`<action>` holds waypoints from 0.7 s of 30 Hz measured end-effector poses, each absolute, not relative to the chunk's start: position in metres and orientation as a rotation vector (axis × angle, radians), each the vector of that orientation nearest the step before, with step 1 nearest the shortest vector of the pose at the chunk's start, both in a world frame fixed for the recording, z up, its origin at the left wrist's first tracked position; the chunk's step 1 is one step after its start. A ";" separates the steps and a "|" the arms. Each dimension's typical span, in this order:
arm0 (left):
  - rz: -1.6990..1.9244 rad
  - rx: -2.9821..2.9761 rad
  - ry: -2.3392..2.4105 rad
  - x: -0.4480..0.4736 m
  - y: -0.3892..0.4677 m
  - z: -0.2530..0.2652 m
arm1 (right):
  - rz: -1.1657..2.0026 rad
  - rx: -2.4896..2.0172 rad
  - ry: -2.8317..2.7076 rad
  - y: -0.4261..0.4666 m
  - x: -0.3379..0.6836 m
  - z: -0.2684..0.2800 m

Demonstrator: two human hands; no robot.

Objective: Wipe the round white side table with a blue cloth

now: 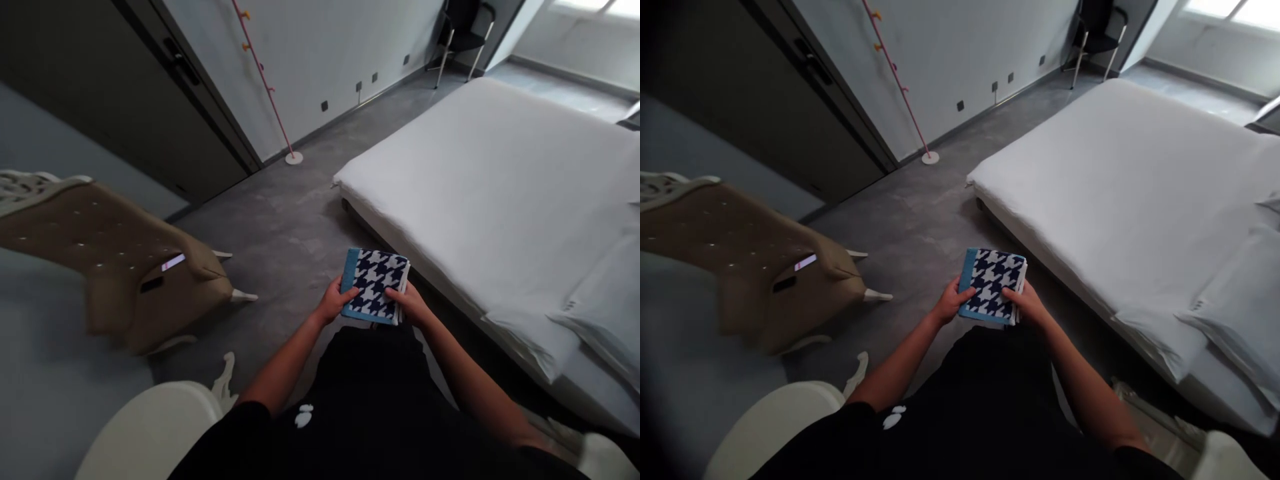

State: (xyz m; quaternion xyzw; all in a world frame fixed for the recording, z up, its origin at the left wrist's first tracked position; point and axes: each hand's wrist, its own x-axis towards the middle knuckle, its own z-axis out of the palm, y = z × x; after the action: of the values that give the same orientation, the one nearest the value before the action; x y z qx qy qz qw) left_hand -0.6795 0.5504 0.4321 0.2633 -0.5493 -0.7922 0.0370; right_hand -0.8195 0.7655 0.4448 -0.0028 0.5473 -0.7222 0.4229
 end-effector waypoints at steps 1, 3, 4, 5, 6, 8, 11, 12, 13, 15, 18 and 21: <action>-2.397 0.840 -1.686 -0.684 0.539 0.428 | -1.794 -0.003 1.382 0.751 -0.830 0.443; -2.337 0.891 -1.703 -0.696 0.515 0.417 | -1.750 0.008 1.354 0.724 -0.854 0.436; -2.309 0.908 -1.725 -0.705 0.503 0.411 | -1.725 0.011 1.324 0.711 -0.867 0.430; -2.284 0.919 -1.751 -0.715 0.490 0.405 | -1.699 0.012 1.290 0.698 -0.882 0.424; -2.266 0.926 -1.777 -0.726 0.477 0.400 | -1.673 0.014 1.258 0.684 -0.898 0.418; -2.232 0.937 -1.810 -0.755 0.448 0.392 | -1.633 0.019 1.202 0.653 -0.932 0.406; -2.150 0.985 -1.838 -0.806 0.403 0.388 | -1.603 0.044 1.144 0.597 -0.990 0.397; -2.116 1.014 -1.840 -0.824 0.386 0.389 | -1.593 0.051 1.126 0.577 -1.009 0.397; -2.086 1.044 -1.831 -0.840 0.369 0.389 | -1.576 0.052 1.107 0.555 -1.029 0.398; -2.060 1.116 -1.797 -0.866 0.334 0.389 | -1.529 0.032 1.078 0.510 -1.066 0.402; -2.015 1.339 -1.751 -0.879 0.281 0.378 | -1.462 -0.041 1.100 0.437 -1.119 0.402; -1.808 1.749 -1.672 -0.861 0.230 0.354 | -1.445 -0.199 1.240 0.360 -1.173 0.386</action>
State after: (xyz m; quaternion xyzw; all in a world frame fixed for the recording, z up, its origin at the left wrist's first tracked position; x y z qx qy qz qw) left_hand -0.8608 0.2304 0.3543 0.5779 -0.5526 -0.5975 0.0604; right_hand -1.1732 0.3597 0.3863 -0.0851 0.5295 -0.6173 0.5757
